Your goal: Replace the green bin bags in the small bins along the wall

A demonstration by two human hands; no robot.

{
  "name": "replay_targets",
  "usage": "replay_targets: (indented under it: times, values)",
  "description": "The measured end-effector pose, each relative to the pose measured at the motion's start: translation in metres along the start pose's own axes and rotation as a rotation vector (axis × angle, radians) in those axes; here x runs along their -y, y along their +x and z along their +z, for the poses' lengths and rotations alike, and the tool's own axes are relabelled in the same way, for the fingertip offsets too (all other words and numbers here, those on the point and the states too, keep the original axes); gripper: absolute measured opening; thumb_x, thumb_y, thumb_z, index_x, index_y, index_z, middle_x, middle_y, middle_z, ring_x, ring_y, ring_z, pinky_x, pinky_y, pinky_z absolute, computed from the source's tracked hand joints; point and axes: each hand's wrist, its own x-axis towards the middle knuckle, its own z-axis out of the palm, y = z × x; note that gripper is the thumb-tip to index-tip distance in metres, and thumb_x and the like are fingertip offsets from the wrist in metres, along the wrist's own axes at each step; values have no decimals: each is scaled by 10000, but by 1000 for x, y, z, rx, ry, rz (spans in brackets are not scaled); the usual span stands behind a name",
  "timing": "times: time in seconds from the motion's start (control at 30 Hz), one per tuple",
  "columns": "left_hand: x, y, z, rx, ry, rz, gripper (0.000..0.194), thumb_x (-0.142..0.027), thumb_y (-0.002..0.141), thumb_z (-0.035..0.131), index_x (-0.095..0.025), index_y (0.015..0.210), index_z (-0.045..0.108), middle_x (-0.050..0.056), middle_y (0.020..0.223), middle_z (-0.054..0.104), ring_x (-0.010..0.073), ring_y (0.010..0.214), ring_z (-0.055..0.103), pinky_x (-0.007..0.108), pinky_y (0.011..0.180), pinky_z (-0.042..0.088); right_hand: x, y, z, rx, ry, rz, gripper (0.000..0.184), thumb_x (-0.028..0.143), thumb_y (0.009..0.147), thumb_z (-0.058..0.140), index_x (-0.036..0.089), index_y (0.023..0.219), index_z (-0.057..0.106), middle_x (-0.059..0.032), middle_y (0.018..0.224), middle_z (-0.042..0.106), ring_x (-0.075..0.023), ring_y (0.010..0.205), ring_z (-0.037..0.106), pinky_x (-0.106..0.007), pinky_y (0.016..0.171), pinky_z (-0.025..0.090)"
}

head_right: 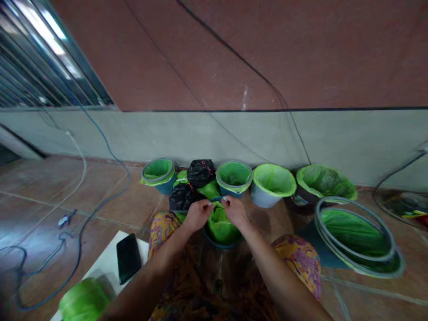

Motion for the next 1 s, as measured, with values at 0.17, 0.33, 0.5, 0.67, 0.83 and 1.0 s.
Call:
replay_targets:
  times: [0.17,0.33,0.5,0.67,0.83,1.0]
  values:
    - [-6,11,-18,18,-45,26,305,-259,897,527,-165,610,571,-26,586,502,100,593,449,232,588,278,-9,-3,-23,-56,129,-16,271,318,893,485,186,697,617,-22,651,641,-141,602,531,-248,571,310]
    - [-17,19,-37,2,-14,11,313,-276,908,523,-164,631,616,-19,589,540,107,586,469,233,602,315,-3,1,-46,-132,196,-30,247,304,837,501,195,653,625,-12,605,615,-144,566,510,-260,568,324]
    - [-23,21,-41,30,106,-27,267,-253,906,525,-153,723,692,46,724,669,151,692,583,254,672,384,7,6,-54,-140,283,-42,218,317,799,527,186,717,681,-20,632,644,-149,585,544,-261,584,366]
    - [-29,28,-45,76,162,1,262,-226,910,509,-143,764,710,64,768,695,159,722,608,258,693,412,10,13,-50,-155,489,-29,226,353,777,543,186,763,694,-7,615,640,-147,579,551,-248,564,392]
    - [-35,34,-42,90,68,125,265,-206,910,492,-160,762,707,28,747,695,135,713,602,237,701,428,16,16,-43,-130,651,-14,247,412,764,551,194,751,666,-3,619,627,-142,563,543,-252,554,408]
    - [-37,41,-42,70,85,128,273,-194,915,470,-152,787,707,37,779,706,138,746,615,234,712,438,15,19,-36,-145,792,13,273,362,737,541,189,913,658,23,604,593,-137,548,539,-252,549,417]
